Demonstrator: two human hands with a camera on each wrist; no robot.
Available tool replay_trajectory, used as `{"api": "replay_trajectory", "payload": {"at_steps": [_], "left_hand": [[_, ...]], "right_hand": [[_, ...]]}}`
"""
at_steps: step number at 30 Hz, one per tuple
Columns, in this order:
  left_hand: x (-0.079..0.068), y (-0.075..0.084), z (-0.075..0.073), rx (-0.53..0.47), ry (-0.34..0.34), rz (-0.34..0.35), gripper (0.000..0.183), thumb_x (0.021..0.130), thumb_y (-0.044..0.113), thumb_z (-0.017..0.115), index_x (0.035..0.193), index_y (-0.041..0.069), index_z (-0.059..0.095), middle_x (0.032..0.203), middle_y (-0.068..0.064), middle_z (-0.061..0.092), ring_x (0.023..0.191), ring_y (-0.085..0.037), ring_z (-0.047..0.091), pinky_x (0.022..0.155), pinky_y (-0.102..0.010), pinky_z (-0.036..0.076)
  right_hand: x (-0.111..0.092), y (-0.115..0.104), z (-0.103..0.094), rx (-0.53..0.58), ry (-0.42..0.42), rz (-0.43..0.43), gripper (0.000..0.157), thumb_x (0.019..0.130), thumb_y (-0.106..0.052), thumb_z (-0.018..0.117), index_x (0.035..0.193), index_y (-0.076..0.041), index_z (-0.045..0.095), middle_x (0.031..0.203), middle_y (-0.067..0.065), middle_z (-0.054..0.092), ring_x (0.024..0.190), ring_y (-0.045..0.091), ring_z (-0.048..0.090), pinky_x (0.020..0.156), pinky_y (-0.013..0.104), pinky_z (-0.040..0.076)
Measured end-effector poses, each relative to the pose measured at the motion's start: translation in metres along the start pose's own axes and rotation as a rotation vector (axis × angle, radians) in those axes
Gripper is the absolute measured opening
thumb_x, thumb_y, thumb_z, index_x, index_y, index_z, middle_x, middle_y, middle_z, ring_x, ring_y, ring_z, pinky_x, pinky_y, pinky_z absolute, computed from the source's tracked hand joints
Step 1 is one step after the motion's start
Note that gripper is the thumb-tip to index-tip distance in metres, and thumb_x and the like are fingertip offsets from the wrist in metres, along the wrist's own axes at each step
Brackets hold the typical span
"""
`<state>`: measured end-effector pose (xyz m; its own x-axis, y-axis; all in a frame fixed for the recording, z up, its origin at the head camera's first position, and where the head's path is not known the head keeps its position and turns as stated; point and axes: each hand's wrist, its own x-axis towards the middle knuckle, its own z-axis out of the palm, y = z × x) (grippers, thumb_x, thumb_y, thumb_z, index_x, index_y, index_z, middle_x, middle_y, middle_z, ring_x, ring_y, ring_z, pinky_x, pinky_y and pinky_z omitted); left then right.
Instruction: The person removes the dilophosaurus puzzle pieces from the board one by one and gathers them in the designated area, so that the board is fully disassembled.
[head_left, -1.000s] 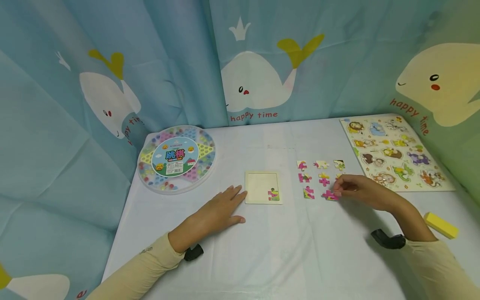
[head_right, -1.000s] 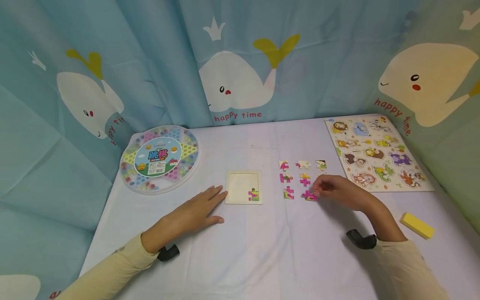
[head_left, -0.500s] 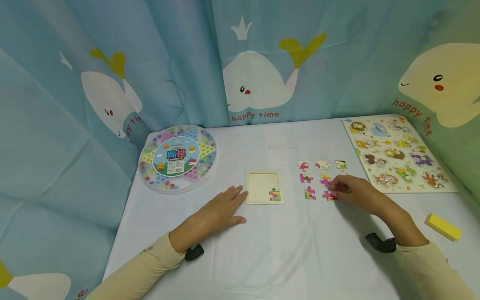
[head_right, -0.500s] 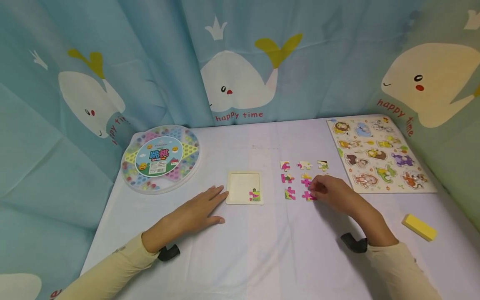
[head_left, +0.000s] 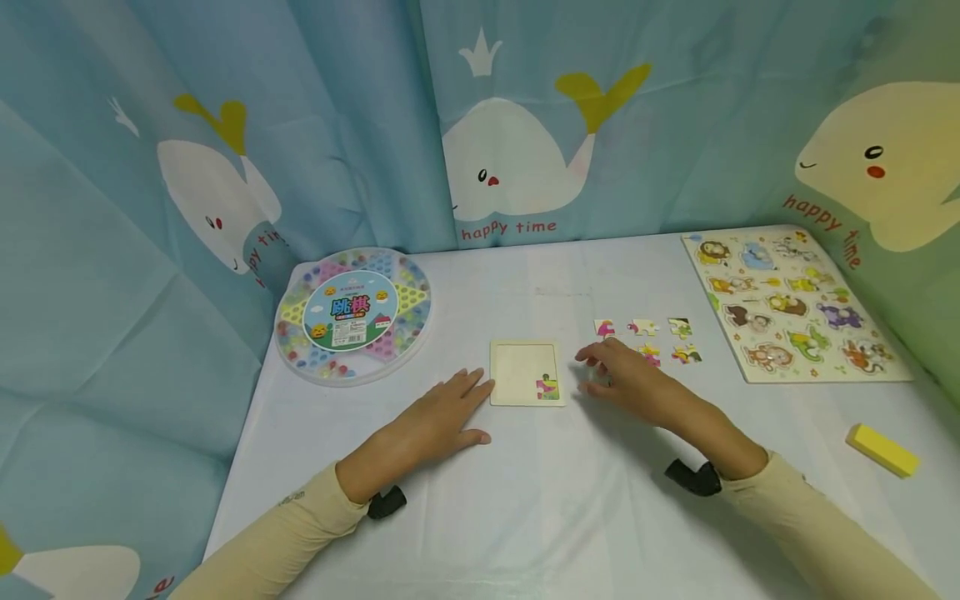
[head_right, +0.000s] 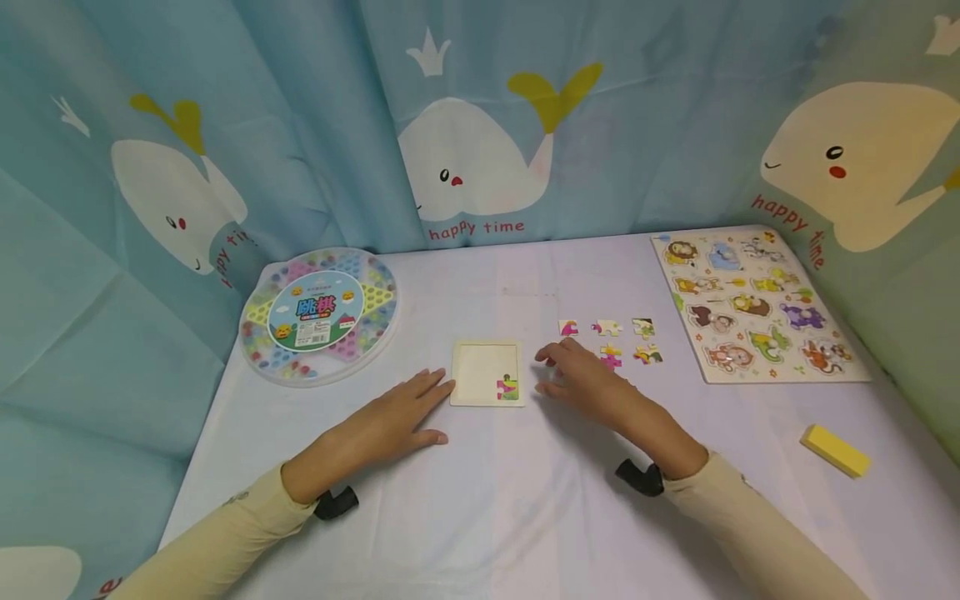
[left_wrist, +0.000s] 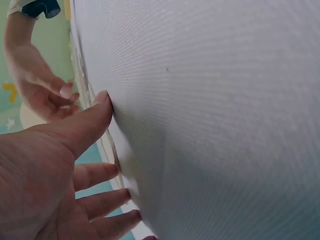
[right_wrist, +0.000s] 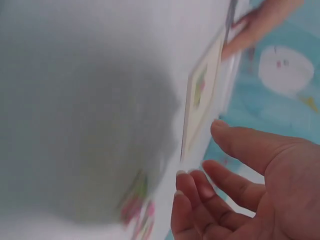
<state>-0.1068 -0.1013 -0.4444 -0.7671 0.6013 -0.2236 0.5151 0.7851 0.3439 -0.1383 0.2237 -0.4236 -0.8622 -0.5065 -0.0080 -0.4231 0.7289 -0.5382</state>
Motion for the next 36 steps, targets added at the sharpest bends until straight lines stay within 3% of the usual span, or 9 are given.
{"api": "replay_trajectory", "payload": {"at_steps": [10,16,27,36], "left_hand": [[-0.001,0.000,-0.001,-0.004,0.001,0.005,0.079,0.102,0.046,0.068,0.165,0.008,0.036,0.172,-0.016,0.031,0.159,-0.037,0.028,0.124,-0.056,0.033],[0.000,0.000,-0.001,-0.001,0.008,0.015,0.079,0.103,0.045,0.067,0.164,0.007,0.037,0.171,-0.016,0.032,0.159,-0.038,0.029,0.124,-0.056,0.034],[0.000,-0.001,0.000,-0.014,0.004,0.007,0.078,0.103,0.044,0.067,0.164,0.008,0.037,0.172,-0.016,0.031,0.159,-0.037,0.028,0.125,-0.056,0.032],[0.000,-0.002,0.001,-0.013,-0.005,0.006,0.079,0.102,0.046,0.068,0.165,0.009,0.036,0.172,-0.015,0.030,0.160,-0.036,0.028,0.125,-0.056,0.033]], "right_hand": [[0.029,-0.017,0.030,-0.015,-0.076,0.035,0.033,0.095,-0.015,0.081,0.123,-0.002,0.067,0.108,0.011,0.061,0.096,0.021,0.061,0.087,0.040,0.058],[0.031,-0.020,0.031,-0.050,-0.075,-0.008,0.024,0.093,-0.010,0.081,0.114,-0.004,0.070,0.104,0.009,0.061,0.094,0.021,0.059,0.086,0.040,0.057],[0.033,-0.024,0.030,-0.045,-0.086,0.038,0.022,0.095,-0.009,0.080,0.111,-0.001,0.067,0.105,0.011,0.059,0.092,0.021,0.057,0.085,0.040,0.055],[0.032,-0.023,0.035,-0.008,-0.039,-0.001,0.024,0.093,-0.007,0.080,0.112,-0.006,0.064,0.100,0.005,0.069,0.093,0.020,0.064,0.085,0.040,0.058]]}}
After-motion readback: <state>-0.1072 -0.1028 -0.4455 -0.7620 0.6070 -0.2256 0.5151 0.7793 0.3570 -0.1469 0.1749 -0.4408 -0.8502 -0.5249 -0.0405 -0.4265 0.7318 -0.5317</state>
